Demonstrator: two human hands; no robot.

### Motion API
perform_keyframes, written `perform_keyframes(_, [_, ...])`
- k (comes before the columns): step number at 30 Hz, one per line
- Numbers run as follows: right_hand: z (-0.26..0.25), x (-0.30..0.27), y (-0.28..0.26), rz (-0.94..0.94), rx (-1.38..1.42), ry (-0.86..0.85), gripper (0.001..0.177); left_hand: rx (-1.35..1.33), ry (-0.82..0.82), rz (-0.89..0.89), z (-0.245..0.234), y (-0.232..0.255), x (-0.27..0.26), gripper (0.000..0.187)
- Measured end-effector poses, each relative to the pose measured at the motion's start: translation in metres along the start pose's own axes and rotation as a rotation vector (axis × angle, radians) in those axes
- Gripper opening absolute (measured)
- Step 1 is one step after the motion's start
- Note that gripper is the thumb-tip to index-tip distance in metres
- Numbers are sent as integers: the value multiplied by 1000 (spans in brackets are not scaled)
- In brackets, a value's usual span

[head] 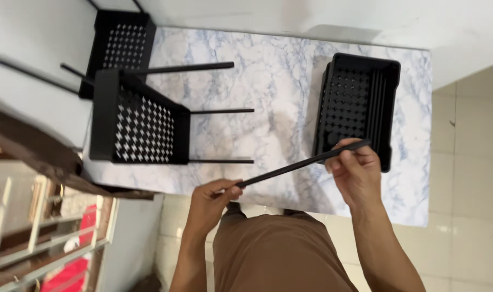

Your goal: The person assembles a black plastic dish rack by inserting four black rods into the base. They pick up rods from a tray, insert them into the rack, and place the completed rack on the table.

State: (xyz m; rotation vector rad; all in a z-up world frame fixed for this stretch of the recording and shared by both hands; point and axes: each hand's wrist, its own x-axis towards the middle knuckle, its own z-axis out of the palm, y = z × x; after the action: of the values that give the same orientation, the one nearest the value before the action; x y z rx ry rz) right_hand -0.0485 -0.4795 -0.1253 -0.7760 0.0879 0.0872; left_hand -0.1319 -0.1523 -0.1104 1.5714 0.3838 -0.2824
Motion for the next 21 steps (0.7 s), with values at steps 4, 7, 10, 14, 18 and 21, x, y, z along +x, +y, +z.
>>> perform_keyframes(4, [43, -3, 37, 12, -68, -46, 17, -8, -107, -45, -40, -4, 7, 21])
perform_keyframes(7, [71, 2, 67, 25, -114, -44, 15, 75, -133, -88, -65, 0, 12, 19])
perform_keyframes(10, [98, 1, 101, 57, -168, -32, 14, 167, -177, -71, -83, 8, 12, 17])
perform_keyframes(14, [130, -7, 138, 147, -268, -62, 16, 196, -274, -85, -93, 27, 11, 15])
perform_keyframes(18, [144, -6, 150, 204, -307, -78, 18, 256, -272, 30, -98, 39, 18, 17])
perform_keyframes(21, [149, 5, 148, 163, -359, -95, 20, 302, -212, 151, -104, 46, 23, 17])
